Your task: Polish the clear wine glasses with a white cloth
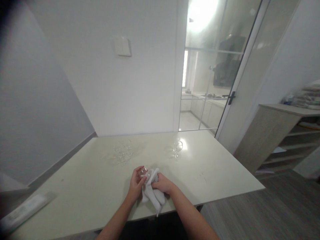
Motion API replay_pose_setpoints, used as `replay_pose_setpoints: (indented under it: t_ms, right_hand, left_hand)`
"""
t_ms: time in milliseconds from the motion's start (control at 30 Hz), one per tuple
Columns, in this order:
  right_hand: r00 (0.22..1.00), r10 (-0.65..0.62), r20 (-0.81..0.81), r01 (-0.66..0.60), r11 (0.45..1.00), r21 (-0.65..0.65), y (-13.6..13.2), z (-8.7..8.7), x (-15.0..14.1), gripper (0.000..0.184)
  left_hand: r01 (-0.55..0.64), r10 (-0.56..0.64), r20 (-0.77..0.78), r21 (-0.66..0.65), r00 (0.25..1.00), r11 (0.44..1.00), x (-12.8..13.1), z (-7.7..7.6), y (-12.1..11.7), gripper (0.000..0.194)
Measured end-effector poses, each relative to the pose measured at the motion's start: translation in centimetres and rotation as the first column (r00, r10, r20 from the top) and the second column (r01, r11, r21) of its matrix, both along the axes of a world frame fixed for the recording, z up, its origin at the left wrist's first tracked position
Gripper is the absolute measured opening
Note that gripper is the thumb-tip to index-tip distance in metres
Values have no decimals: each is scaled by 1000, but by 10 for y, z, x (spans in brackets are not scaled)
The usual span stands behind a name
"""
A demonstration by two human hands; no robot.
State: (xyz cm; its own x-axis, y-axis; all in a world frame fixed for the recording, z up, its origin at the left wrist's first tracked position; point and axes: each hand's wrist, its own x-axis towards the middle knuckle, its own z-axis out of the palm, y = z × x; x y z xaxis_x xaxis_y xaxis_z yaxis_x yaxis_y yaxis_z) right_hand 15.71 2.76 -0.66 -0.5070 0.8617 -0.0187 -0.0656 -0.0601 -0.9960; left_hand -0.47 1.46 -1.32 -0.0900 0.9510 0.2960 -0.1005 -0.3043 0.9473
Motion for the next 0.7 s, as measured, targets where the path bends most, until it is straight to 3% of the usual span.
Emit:
replay_pose_setpoints:
  t_ms: [700]
  right_hand:
    - [1000,31,5,-31,999,28,1,1,1,37]
  left_hand:
    - [-16,16,-15,-3,1000,1000,0,1,0,54]
